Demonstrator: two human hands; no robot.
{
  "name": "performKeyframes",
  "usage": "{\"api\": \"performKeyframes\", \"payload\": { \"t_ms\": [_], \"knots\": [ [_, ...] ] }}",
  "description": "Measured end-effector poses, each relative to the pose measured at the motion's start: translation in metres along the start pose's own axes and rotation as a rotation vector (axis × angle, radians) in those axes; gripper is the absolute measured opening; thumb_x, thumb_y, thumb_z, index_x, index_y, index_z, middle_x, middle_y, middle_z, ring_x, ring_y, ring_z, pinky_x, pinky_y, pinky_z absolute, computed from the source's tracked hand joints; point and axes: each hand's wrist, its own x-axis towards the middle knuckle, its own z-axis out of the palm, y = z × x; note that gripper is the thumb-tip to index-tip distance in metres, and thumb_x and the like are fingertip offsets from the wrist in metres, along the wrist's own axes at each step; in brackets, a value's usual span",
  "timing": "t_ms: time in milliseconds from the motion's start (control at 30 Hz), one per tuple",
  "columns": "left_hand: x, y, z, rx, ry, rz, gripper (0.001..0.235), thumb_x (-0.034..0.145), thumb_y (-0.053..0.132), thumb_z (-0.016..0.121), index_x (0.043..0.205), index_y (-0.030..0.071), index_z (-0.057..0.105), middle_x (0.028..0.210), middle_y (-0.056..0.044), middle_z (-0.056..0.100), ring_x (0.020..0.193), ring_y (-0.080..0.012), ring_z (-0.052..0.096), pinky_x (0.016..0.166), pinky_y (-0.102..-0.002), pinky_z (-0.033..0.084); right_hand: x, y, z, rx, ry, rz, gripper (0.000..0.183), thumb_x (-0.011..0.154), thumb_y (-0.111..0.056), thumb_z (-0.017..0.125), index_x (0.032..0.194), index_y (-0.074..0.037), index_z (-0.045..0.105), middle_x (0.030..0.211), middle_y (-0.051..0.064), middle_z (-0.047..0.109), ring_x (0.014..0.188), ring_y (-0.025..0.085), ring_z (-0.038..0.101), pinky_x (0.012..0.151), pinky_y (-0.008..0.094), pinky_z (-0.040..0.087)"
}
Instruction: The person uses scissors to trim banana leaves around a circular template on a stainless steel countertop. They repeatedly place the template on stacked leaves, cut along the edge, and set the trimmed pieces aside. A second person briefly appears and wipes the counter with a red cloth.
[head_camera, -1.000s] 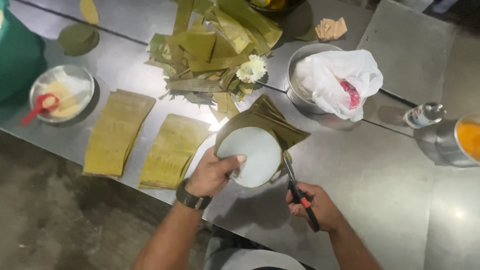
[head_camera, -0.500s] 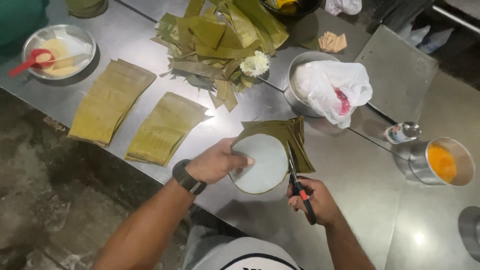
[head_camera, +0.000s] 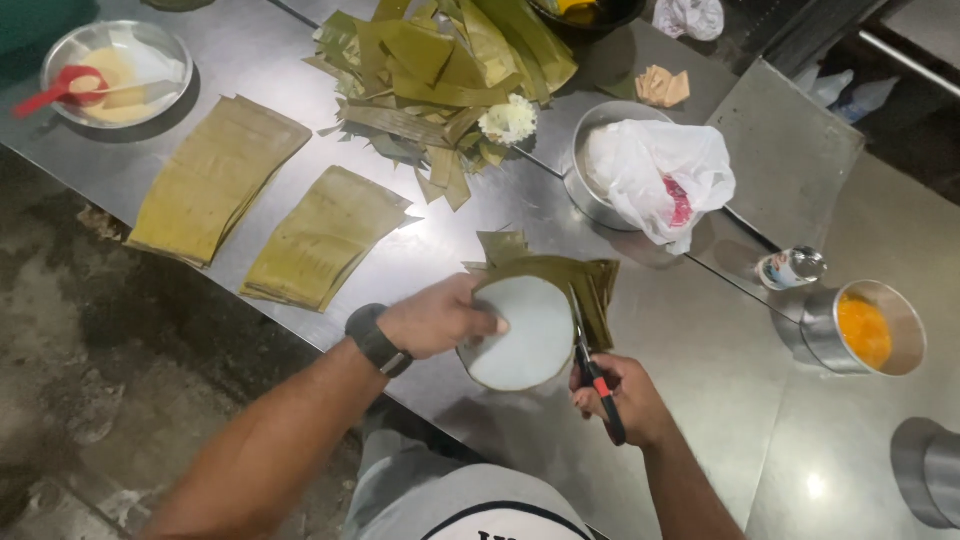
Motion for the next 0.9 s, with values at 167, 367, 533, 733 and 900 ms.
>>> {"api": "performKeyframes", "payload": {
  "t_ms": [167,367,533,733,900],
  "knots": [
    [0.006,-0.003,-0.031,0.032,-0.032,-0.004,0.039,0.086,0.011,0.068,0.124,-0.001,0.066,0.089,0.0,0.068,0.077,-0.0095,0.06,0.069,-0.027,0.05,0.027,0.004,0.007,-0.114,0.123,0.225,0.019,0.078,-0.011,0.079,0.078,0.003,0.065,0.061,0.011,0.061,0.049,0.018,0.057,0.046,0.033,0.047],
    [0.03,0.001,-0.09,-0.059,-0.152,-0.114,0.056,0.081,0.008,0.07,0.135,0.004,0.058,0.094,-0.002,0.069,0.079,-0.0105,0.061,0.069,-0.028,0.051,0.062,0.012,0.008,0.002,-0.01,0.198,0.035,0.071,-0.02,0.089,0.09,0.001,0.069,0.076,0.007,0.064,0.066,0.014,0.06,0.06,0.031,0.051],
    [0.064,0.001,-0.136,-0.118,-0.307,-0.179,0.053,0.084,0.008,0.071,0.135,0.0,0.059,0.106,-0.006,0.073,0.092,-0.0113,0.067,0.082,-0.028,0.055,0.087,0.001,0.016,-0.131,0.024,0.117,0.045,0.069,-0.029,0.093,0.096,-0.002,0.07,0.087,0.002,0.066,0.079,0.011,0.059,0.074,0.03,0.053],
    [0.099,-0.003,-0.17,-0.08,-0.471,-0.17,0.05,0.085,0.008,0.07,0.134,-0.001,0.062,0.104,-0.005,0.073,0.09,-0.0108,0.065,0.08,-0.027,0.054,0.1,-0.013,0.032,-0.204,0.157,0.166,0.041,0.068,-0.023,0.094,0.091,0.0,0.069,0.075,0.003,0.064,0.069,0.012,0.057,0.064,0.03,0.05],
    [0.118,-0.011,-0.182,-0.097,-0.519,-0.269,0.048,0.085,0.008,0.072,0.132,0.0,0.063,0.093,-0.004,0.07,0.076,-0.0122,0.061,0.066,-0.028,0.051,0.1,-0.021,0.04,-0.183,0.261,0.356,0.034,0.068,-0.022,0.093,0.078,0.003,0.073,0.059,0.005,0.063,0.049,0.014,0.055,0.045,0.031,0.043]
  ]
}}
